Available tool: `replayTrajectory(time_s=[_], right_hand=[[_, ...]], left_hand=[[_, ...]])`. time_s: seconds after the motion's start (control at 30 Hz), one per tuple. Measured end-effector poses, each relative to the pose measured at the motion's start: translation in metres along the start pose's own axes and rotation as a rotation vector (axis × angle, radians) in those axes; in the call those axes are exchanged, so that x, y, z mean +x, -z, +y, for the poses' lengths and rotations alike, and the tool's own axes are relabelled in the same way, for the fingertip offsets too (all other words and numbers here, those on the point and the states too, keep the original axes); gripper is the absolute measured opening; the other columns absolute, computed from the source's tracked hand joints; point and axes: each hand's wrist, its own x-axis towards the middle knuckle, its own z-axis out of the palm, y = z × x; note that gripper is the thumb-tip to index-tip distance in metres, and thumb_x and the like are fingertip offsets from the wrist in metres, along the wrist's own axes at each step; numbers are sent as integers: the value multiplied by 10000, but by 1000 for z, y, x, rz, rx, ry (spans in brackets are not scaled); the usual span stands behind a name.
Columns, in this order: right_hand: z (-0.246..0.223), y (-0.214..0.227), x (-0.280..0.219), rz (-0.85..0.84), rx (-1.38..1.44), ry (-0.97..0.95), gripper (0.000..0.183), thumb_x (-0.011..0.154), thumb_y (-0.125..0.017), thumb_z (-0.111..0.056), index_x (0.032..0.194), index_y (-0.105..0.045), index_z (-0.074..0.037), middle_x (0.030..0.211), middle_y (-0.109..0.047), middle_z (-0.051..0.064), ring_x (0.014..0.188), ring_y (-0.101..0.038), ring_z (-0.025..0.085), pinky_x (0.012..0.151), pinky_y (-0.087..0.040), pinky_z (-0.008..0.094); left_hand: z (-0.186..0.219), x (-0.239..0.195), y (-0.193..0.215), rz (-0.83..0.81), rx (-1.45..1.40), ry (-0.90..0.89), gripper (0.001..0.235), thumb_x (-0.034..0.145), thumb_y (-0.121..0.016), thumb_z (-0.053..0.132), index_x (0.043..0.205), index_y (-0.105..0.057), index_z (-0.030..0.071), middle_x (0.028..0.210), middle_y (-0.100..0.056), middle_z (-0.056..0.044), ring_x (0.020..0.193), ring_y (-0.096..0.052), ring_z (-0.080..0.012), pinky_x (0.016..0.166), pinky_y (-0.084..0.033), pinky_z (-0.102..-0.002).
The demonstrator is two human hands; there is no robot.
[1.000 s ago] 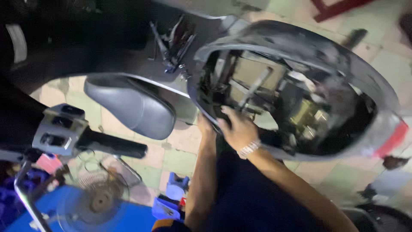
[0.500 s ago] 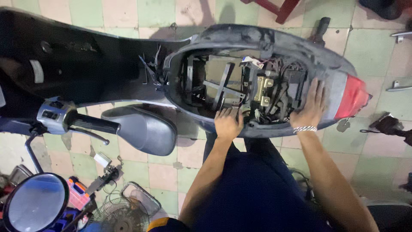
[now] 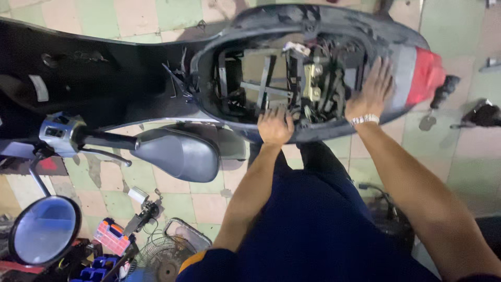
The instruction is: The person uses a cordless drill to remove screws from the rear license plate area of a scooter. They then remove the rear body panel, exposing the internal frame and wiring, and proceed to work on the electrical components inside.
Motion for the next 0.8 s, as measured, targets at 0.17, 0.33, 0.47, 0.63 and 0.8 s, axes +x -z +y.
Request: replayTrajectory(time_s=[0.17, 0.33, 0.47, 0.63, 0.8], right_hand=[[25, 7, -34, 92, 396, -8, 866, 1029, -644, -239, 1651, -137, 86, 1716, -242, 304, 1610, -232, 418, 1315, -177, 492], [26, -25, -177, 246, 551, -219, 724, 1023, -651, -274, 1543, -343, 126, 1519, -488, 347, 1432, -498, 409, 1191, -386, 413], [16, -58, -279, -13, 592, -553, 536, 895, -695, -253, 1368, -619, -11, 1202, -740, 182, 1097, -720, 291, 967, -524, 361], [32, -57, -308, -226, 568, -545, 395, 906, -725, -257, 1252, -743, -67, 1075, -778, 160, 999, -762, 253, 914, -574, 341], [67, -29, -265, -77, 786, -579, 379, 880, -693, -193, 1235, -704, -61, 1055, -787, 129, 988, -764, 231, 885, -582, 343]], left_hand=[[-3, -5, 3, -105, -64, 33, 309, 992, -586, 383, 969, -751, 123, 998, -760, -122, 946, -705, -328, 839, -515, -481], [-8, -4, 6, -163, -213, 164, 438, 949, -630, 463, 1073, -714, 52, 1088, -725, -196, 1035, -664, -390, 909, -513, -492], [2, -48, 20, 137, -204, -34, 424, 947, -657, 340, 1225, -652, 19, 1202, -662, -238, 1149, -601, -450, 959, -465, -529], [73, -60, 24, 29, -498, -272, 370, 998, -628, 270, 1313, -609, 77, 1276, -647, -195, 1202, -607, -417, 1049, -486, -497], [171, 6, -49, 32, -500, -109, 594, 969, -666, 408, 1382, -473, 28, 1289, -594, -274, 1184, -579, -470, 1011, -469, -521]])
